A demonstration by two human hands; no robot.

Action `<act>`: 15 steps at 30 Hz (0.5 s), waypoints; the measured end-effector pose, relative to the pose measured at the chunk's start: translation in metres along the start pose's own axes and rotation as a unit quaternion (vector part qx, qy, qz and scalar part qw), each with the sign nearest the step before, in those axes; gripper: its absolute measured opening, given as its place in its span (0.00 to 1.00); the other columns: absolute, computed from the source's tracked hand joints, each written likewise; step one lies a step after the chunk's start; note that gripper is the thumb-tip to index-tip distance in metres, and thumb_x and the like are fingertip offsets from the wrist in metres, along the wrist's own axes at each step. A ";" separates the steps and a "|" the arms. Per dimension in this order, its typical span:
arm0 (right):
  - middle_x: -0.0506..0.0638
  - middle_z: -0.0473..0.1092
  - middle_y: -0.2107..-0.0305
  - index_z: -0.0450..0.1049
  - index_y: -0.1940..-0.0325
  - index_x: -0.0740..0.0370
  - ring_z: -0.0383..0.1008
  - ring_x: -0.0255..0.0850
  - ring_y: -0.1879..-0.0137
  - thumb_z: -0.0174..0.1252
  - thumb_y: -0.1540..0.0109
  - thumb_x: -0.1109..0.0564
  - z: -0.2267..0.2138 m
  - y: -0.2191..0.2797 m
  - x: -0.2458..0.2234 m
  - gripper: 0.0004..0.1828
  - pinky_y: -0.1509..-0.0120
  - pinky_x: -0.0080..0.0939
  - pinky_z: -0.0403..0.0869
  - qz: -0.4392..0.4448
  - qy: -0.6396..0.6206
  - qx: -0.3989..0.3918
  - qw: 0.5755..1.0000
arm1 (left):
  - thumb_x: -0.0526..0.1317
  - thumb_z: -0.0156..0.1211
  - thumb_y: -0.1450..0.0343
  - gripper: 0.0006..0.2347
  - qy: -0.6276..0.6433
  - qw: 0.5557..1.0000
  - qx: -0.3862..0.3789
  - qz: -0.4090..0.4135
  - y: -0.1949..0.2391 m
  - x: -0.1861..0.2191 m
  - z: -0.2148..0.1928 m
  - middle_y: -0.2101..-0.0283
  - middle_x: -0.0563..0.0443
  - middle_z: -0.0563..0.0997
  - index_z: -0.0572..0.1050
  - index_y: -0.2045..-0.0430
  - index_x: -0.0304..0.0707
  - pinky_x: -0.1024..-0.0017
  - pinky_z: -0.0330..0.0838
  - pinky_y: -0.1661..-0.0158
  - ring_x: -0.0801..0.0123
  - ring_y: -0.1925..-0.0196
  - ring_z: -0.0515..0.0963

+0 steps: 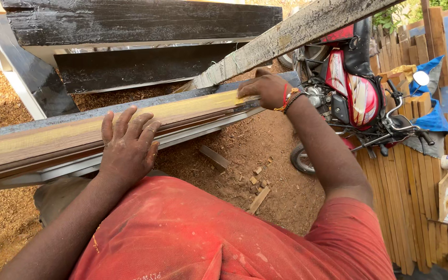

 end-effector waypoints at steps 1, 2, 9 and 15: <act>0.34 0.75 0.42 0.80 0.47 0.42 0.74 0.35 0.44 0.55 0.49 0.73 0.001 0.006 0.005 0.33 0.31 0.42 0.63 0.009 0.014 -0.020 1.000 | 0.45 0.62 0.29 0.20 -0.004 1.000 -0.001 0.002 0.001 0.001 0.000 0.35 0.50 0.70 0.73 0.41 0.47 0.44 0.36 0.26 0.57 0.24 0.56; 0.35 0.75 0.43 0.80 0.46 0.42 0.73 0.37 0.45 0.55 0.48 0.72 0.002 0.012 0.010 0.33 0.33 0.42 0.64 0.017 0.029 -0.040 0.999 | 0.45 0.62 0.29 0.20 -0.008 1.000 -0.001 0.004 0.001 0.002 0.000 0.36 0.49 0.70 0.73 0.40 0.46 0.44 0.37 0.25 0.57 0.24 0.56; 0.45 0.76 0.44 0.80 0.45 0.51 0.73 0.41 0.37 0.48 0.50 0.75 0.030 0.067 0.015 0.35 0.31 0.46 0.63 0.083 -0.109 0.129 0.982 | 0.45 0.63 0.31 0.22 0.039 0.998 -0.020 0.034 -0.027 0.011 -0.002 0.35 0.47 0.69 0.72 0.42 0.43 0.52 0.56 0.29 0.52 0.26 0.62; 0.51 0.77 0.46 0.79 0.44 0.54 0.76 0.46 0.35 0.46 0.46 0.76 0.135 0.093 -0.022 0.33 0.26 0.48 0.70 0.129 -0.236 0.351 0.897 | 0.49 0.59 0.29 0.18 0.024 0.982 -0.124 0.138 -0.127 0.058 0.017 0.47 0.38 0.69 0.73 0.42 0.65 0.56 0.62 0.42 0.48 0.41 0.69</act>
Point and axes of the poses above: each hand's wrist, its own y-axis away from the middle knuckle, its own z-axis out of the palm, x = y × z, the point moved 1 cm from there along -y, towards the middle knuckle
